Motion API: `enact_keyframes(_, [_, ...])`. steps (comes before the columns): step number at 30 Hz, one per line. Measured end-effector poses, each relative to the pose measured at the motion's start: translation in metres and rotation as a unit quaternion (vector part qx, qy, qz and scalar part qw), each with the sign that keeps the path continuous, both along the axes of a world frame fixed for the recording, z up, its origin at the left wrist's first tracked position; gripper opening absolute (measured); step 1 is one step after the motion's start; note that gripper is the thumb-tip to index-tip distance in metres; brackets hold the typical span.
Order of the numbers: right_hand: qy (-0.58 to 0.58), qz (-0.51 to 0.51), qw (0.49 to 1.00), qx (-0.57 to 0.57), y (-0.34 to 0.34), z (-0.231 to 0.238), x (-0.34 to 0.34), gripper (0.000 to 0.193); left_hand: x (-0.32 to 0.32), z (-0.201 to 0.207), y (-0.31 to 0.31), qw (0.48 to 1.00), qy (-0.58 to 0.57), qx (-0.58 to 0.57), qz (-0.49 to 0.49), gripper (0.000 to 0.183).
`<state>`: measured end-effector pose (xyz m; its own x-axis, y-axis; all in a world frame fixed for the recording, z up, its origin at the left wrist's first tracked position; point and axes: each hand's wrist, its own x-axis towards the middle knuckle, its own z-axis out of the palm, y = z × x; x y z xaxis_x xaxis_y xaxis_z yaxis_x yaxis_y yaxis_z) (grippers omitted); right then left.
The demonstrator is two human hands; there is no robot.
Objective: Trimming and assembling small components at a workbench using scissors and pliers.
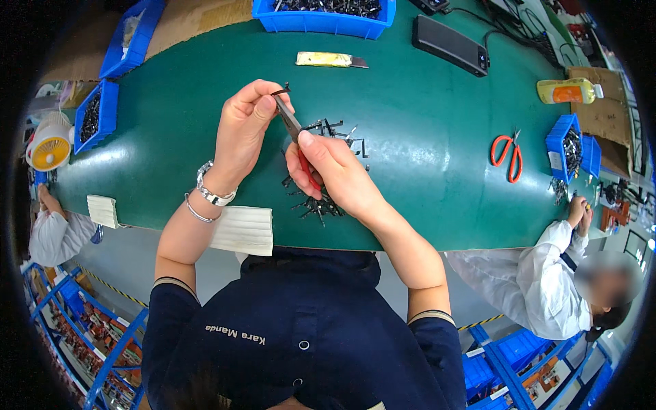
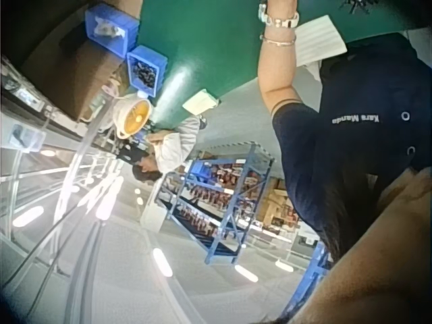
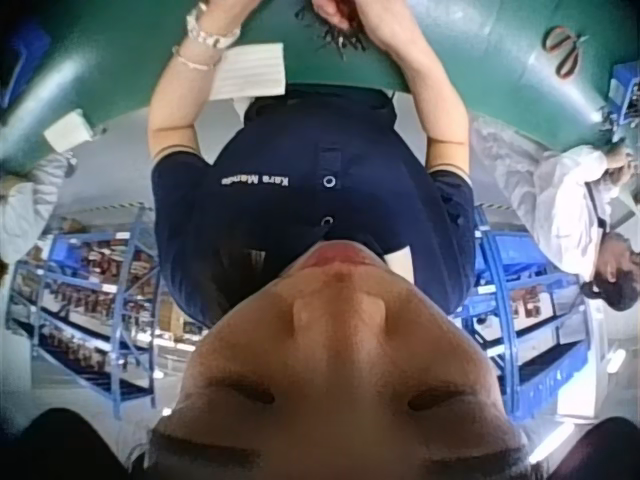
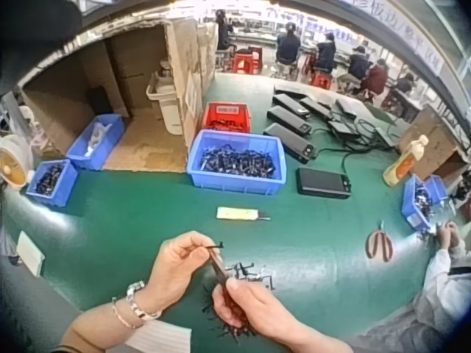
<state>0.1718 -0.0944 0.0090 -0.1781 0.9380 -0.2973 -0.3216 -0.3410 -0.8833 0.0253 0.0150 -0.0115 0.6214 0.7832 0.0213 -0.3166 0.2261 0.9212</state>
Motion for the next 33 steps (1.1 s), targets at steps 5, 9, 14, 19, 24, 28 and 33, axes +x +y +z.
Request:
enact_keyframes(5, [-0.011, -0.004, 0.999, -0.031, 0.003, 0.0, -0.003, 0.045, 0.002, 0.002, -0.001, 0.998, 0.002, 0.023, 0.051, 0.015])
enact_keyframes(9, [0.039, -0.088, 0.995, -0.031, 0.004, 0.003, -0.005, 0.028, 0.001, -0.003, -0.01, 0.994, -0.057, -0.094, -0.008, 0.012])
enact_keyframes(14, [0.082, -0.097, 0.992, 0.023, 0.003, 0.001, 0.0, 0.02, 0.004, 0.0, -0.017, 0.983, -0.056, -0.162, -0.069, 0.014])
enact_keyframes(19, [0.08, -0.089, 0.993, 0.014, 0.003, 0.001, 0.001, 0.019, 0.005, 0.002, -0.017, 0.988, -0.035, -0.129, -0.084, 0.019])
enact_keyframes(24, [-0.012, -0.099, 0.994, 0.035, 0.003, -0.002, 0.0, 0.029, 0.003, 0.006, -0.015, 0.992, -0.019, -0.109, -0.06, 0.018])
enact_keyframes(28, [-0.257, -0.107, 0.956, 0.089, 0.002, -0.003, 0.002, 0.041, 0.003, 0.01, -0.01, 0.997, 0.041, -0.021, 0.056, 0.018])
enact_keyframes(33, [-0.305, -0.083, 0.945, 0.083, 0.002, -0.003, 0.0, 0.04, 0.0, 0.008, -0.002, 0.993, 0.072, 0.028, 0.093, 0.017])
